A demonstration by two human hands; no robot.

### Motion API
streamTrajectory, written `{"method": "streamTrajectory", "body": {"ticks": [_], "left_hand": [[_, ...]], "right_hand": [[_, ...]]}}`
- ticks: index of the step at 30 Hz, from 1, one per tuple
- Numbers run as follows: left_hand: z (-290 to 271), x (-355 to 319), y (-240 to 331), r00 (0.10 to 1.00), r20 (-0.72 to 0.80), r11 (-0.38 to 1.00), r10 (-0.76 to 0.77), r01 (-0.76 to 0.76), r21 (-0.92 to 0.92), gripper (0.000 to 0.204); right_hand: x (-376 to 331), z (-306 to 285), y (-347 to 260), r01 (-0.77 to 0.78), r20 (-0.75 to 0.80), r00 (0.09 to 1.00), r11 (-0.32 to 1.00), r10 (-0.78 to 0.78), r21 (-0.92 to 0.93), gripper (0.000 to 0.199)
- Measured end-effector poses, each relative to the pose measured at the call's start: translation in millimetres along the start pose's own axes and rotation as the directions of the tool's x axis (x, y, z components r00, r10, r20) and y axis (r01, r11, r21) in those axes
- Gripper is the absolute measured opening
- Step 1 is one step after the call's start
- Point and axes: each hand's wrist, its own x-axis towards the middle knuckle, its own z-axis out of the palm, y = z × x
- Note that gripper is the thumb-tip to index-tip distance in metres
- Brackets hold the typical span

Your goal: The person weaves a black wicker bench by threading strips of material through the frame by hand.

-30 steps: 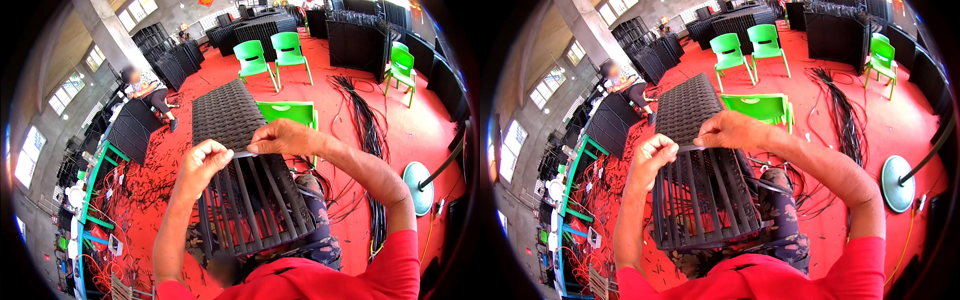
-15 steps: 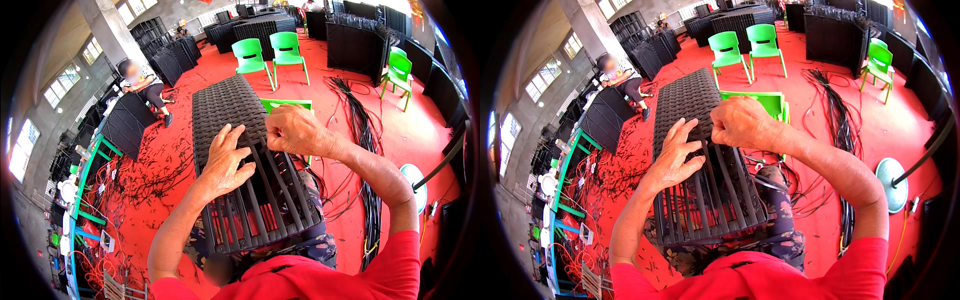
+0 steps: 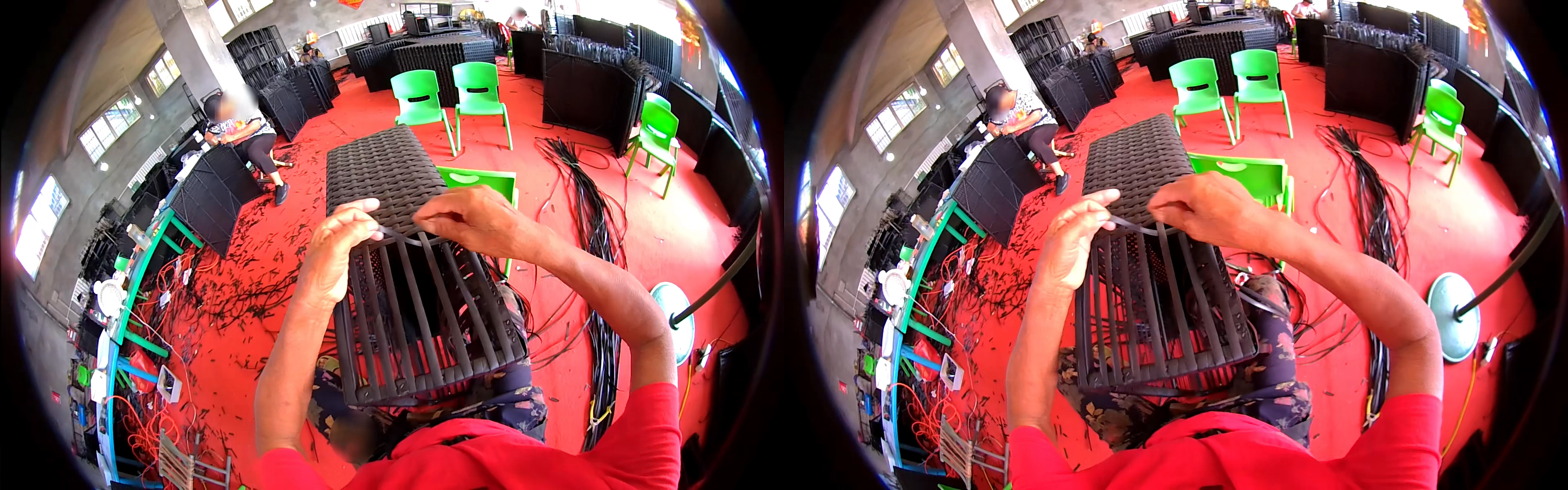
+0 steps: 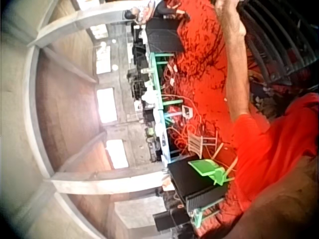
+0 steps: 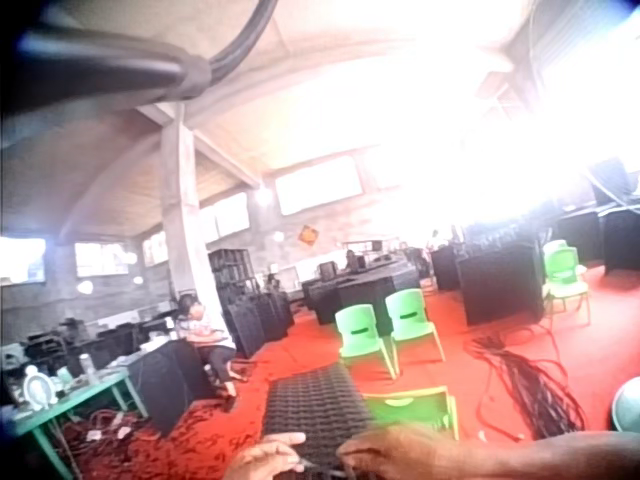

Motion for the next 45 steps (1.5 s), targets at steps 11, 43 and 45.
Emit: {"method": "streamTrajectory", "body": {"ticks": [11, 43, 45], "left_hand": [[-2, -40, 15, 0.964, 0.216, 0.386, 0.154, -0.260, 0.885, 0.021], [-37, -66, 12, 0.988, -0.137, 0.990, 0.075, -0.057, 0.128, 0.010], [-38, -66, 8, 0.993, -0.065, 0.959, 0.098, -0.077, 0.274, 0.014]], "right_hand": [[25, 0, -18, -0.356, 0.362, 0.887, 0.924, 0.288, 0.138, 0.021], [46, 30, -34, -0.455, 0.604, 0.760, 0.860, 0.240, 0.232, 0.033], [45, 24, -38, -0.483, 0.632, 0.726, 0.854, 0.270, 0.191, 0.036]]}}
